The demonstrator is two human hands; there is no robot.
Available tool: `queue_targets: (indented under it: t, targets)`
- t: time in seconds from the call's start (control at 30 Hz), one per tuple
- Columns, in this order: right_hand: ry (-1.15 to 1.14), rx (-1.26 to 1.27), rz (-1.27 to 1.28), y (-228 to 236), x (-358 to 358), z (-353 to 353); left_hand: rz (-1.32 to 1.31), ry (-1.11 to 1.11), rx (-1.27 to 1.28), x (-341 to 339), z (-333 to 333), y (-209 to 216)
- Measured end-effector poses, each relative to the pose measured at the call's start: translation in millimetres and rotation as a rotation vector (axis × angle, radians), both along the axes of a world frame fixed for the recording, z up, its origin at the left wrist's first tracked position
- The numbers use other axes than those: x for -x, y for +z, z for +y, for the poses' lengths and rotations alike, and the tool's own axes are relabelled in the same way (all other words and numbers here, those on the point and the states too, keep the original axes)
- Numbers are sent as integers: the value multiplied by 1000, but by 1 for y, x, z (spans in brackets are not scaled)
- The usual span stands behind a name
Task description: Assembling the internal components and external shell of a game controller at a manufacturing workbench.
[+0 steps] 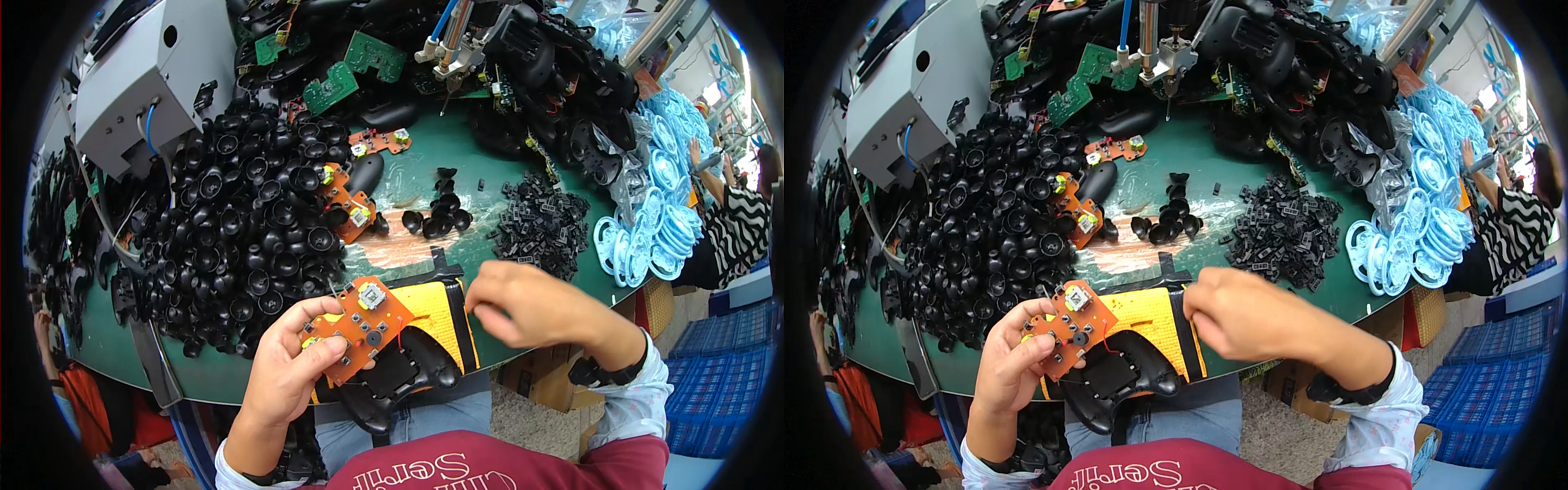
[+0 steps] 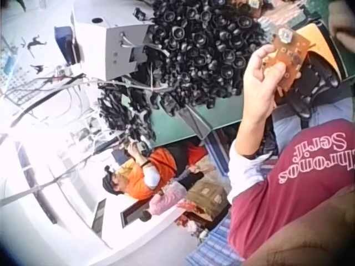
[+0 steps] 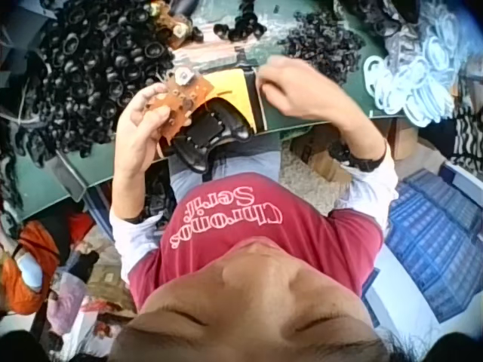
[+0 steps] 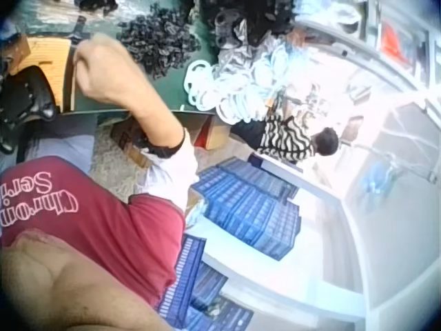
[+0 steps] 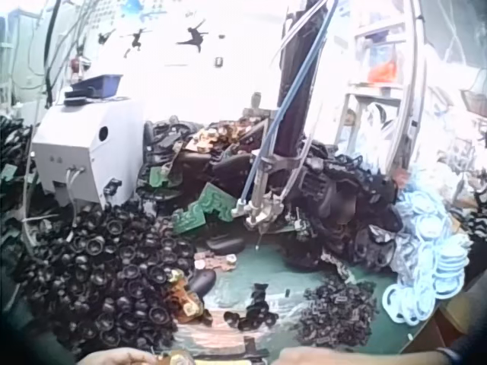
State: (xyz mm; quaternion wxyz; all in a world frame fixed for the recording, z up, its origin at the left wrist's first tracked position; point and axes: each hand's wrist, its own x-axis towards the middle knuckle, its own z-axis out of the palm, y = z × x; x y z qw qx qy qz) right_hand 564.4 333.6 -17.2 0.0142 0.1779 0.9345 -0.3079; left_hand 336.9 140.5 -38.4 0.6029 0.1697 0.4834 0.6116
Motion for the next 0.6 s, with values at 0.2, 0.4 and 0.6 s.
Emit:
queue_targets:
  t: [0.2,0.4,0.6]
  targets:
    - [-154,-107,274,-42,3,-27,-39,19,1,-8,-8,-1]
    - [-409,116,357,-32,-9,-27,-24,21,-36,-5,-16,-3]
    - [-353,33,268,-37,0,-40,-3,49,-44,-8,-20,-5]
